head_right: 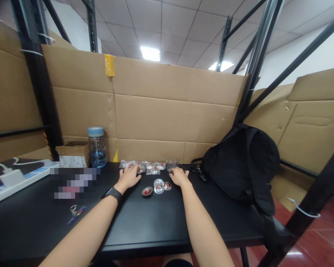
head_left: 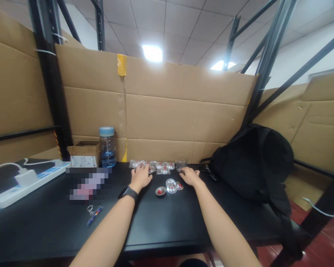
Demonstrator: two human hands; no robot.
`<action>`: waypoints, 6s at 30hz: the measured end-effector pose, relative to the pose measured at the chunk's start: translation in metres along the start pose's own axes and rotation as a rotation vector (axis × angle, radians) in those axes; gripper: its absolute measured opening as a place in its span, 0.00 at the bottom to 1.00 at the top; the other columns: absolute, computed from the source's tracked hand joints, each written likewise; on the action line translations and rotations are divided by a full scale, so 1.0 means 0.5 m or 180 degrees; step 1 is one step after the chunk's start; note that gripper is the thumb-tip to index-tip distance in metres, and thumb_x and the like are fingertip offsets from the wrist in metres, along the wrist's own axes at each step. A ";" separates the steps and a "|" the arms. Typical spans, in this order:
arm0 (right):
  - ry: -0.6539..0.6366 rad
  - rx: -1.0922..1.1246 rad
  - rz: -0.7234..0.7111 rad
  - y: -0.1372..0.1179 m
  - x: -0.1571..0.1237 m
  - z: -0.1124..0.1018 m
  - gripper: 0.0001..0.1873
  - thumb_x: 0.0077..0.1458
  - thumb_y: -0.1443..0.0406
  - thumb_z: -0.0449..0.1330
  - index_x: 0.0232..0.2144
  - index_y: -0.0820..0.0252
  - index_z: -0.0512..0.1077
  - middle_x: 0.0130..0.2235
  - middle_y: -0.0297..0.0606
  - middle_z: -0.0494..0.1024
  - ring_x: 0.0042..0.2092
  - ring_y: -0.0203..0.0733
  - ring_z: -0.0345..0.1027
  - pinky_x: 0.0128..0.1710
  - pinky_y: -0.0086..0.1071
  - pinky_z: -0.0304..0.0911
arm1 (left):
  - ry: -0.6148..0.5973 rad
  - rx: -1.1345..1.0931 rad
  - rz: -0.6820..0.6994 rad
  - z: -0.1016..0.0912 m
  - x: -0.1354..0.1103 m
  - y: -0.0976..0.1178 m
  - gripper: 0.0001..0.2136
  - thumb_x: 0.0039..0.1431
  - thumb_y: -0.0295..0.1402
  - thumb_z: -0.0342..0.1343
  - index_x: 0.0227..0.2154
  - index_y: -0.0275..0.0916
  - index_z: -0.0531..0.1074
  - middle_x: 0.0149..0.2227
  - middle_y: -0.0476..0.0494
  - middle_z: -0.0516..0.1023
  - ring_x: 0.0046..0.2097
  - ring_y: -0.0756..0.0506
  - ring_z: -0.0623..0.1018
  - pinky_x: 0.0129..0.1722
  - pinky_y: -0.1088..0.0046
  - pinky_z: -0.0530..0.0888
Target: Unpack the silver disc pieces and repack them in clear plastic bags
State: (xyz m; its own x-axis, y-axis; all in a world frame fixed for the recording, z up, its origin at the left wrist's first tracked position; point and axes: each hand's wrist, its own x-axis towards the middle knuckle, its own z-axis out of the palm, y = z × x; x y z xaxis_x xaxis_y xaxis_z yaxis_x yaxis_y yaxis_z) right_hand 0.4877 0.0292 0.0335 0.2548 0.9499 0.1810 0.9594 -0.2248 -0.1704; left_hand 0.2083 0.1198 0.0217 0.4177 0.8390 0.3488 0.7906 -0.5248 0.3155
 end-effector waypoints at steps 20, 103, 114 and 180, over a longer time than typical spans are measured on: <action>0.0637 0.2751 -0.1119 -0.074 -0.004 -0.022 0.19 0.56 0.53 0.62 0.44 0.59 0.77 0.44 0.41 0.80 0.44 0.43 0.72 0.48 0.37 0.65 | 0.0284 -0.1684 0.0413 -0.045 -0.013 0.057 0.15 0.59 0.47 0.57 0.40 0.45 0.81 0.41 0.43 0.84 0.45 0.39 0.81 0.49 0.65 0.72; 0.0987 0.0818 -0.0037 -0.033 0.011 0.027 0.13 0.57 0.61 0.60 0.45 0.49 0.74 0.55 0.40 0.69 0.57 0.52 0.57 0.52 0.45 0.52 | 0.0016 0.0489 0.0446 0.014 -0.007 0.039 0.21 0.66 0.42 0.46 0.61 0.52 0.66 0.58 0.37 0.72 0.59 0.31 0.67 0.58 0.42 0.56; 0.0931 0.1342 -0.0493 -0.053 0.004 0.008 0.12 0.56 0.64 0.61 0.43 0.51 0.76 0.51 0.40 0.74 0.54 0.50 0.63 0.53 0.44 0.56 | 0.0133 -0.0037 -0.0103 -0.016 -0.008 0.020 0.15 0.66 0.33 0.47 0.51 0.45 0.73 0.49 0.35 0.79 0.55 0.34 0.73 0.55 0.48 0.59; 0.0576 0.4256 -0.0867 -0.119 -0.017 -0.021 0.20 0.42 0.57 0.73 0.37 0.60 0.76 0.34 0.40 0.83 0.38 0.45 0.78 0.45 0.40 0.71 | 0.0624 -0.2865 0.0400 -0.008 -0.002 0.066 0.11 0.58 0.40 0.59 0.38 0.38 0.80 0.42 0.40 0.84 0.43 0.41 0.82 0.46 0.65 0.77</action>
State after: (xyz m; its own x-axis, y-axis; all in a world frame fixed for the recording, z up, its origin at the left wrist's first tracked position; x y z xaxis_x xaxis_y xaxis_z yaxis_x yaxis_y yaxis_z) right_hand 0.4296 0.0322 0.0523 0.1901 0.8655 0.4634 0.1614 0.4381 -0.8843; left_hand 0.2323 0.1010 0.0352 0.3285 0.7721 0.5439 0.0653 -0.5931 0.8025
